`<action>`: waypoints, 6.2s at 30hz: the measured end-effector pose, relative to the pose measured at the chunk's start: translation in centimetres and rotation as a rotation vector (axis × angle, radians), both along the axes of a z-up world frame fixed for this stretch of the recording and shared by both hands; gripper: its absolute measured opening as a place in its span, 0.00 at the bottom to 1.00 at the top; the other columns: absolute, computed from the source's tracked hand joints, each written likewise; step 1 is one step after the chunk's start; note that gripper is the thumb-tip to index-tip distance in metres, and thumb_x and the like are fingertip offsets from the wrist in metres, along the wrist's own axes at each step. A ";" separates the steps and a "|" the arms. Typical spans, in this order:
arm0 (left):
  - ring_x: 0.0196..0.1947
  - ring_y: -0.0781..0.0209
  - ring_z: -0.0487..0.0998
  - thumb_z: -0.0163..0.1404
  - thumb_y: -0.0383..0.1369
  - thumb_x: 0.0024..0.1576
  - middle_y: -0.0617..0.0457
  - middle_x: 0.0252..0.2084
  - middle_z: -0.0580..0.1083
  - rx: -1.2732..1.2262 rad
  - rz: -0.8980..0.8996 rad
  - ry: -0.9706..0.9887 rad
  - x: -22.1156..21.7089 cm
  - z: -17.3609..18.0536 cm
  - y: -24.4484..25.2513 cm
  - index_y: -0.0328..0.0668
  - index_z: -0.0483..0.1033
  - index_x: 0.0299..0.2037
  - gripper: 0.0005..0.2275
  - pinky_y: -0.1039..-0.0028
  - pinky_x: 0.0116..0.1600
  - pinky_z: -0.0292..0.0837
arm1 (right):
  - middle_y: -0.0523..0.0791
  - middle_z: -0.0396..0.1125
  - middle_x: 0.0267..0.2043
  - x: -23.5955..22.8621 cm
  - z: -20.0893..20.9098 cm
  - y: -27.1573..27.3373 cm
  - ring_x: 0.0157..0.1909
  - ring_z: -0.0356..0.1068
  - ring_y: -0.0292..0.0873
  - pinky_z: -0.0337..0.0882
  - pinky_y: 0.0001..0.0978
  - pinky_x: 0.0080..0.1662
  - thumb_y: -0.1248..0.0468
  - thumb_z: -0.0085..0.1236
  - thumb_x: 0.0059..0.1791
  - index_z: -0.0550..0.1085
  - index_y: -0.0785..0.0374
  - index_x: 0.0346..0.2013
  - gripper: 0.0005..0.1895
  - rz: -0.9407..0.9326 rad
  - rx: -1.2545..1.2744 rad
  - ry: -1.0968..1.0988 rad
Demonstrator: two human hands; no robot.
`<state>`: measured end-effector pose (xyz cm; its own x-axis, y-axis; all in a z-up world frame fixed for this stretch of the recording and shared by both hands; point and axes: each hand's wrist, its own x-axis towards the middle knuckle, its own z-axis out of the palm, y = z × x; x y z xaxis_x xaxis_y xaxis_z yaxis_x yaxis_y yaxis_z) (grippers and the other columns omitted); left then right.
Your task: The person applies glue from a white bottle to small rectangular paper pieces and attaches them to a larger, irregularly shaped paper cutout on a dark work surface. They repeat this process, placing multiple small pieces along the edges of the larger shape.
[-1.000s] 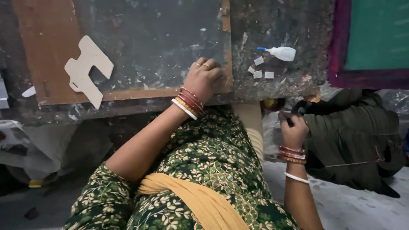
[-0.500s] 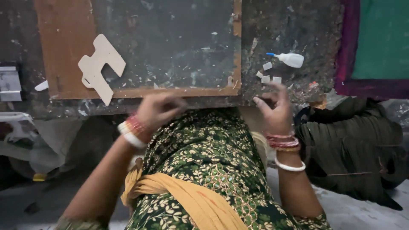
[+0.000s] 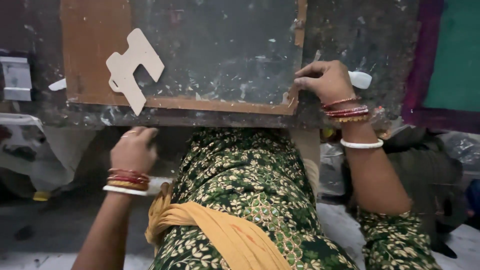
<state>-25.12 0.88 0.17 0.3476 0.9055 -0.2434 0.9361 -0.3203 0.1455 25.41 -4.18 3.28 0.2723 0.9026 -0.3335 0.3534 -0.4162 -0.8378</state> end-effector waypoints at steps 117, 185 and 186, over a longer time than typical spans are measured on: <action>0.66 0.55 0.72 0.55 0.28 0.58 0.55 0.62 0.75 0.253 -0.476 -0.679 14.1 0.4 1.4 0.50 0.82 0.53 0.13 0.57 0.72 0.61 | 0.48 0.78 0.36 0.2 1.2 1.6 0.38 0.77 0.43 0.74 0.35 0.42 0.62 0.70 0.42 0.83 0.63 0.38 0.12 0.416 -0.163 -0.279; 0.66 0.54 0.72 0.56 0.28 0.60 0.53 0.63 0.74 0.281 -0.489 -0.672 14.0 0.4 1.2 0.49 0.82 0.53 0.12 0.57 0.73 0.60 | 0.49 0.78 0.40 -2.1 1.6 -3.3 0.42 0.78 0.41 0.74 0.30 0.47 0.67 0.69 0.47 0.83 0.65 0.41 0.09 0.086 0.082 -0.295; 0.66 0.54 0.72 0.56 0.29 0.60 0.53 0.63 0.75 0.282 -0.493 -0.672 14.0 0.5 1.3 0.49 0.82 0.53 0.12 0.57 0.73 0.60 | 0.50 0.77 0.39 -2.2 1.7 -3.3 0.42 0.78 0.43 0.73 0.31 0.47 0.67 0.69 0.47 0.83 0.66 0.41 0.09 0.149 0.123 -0.371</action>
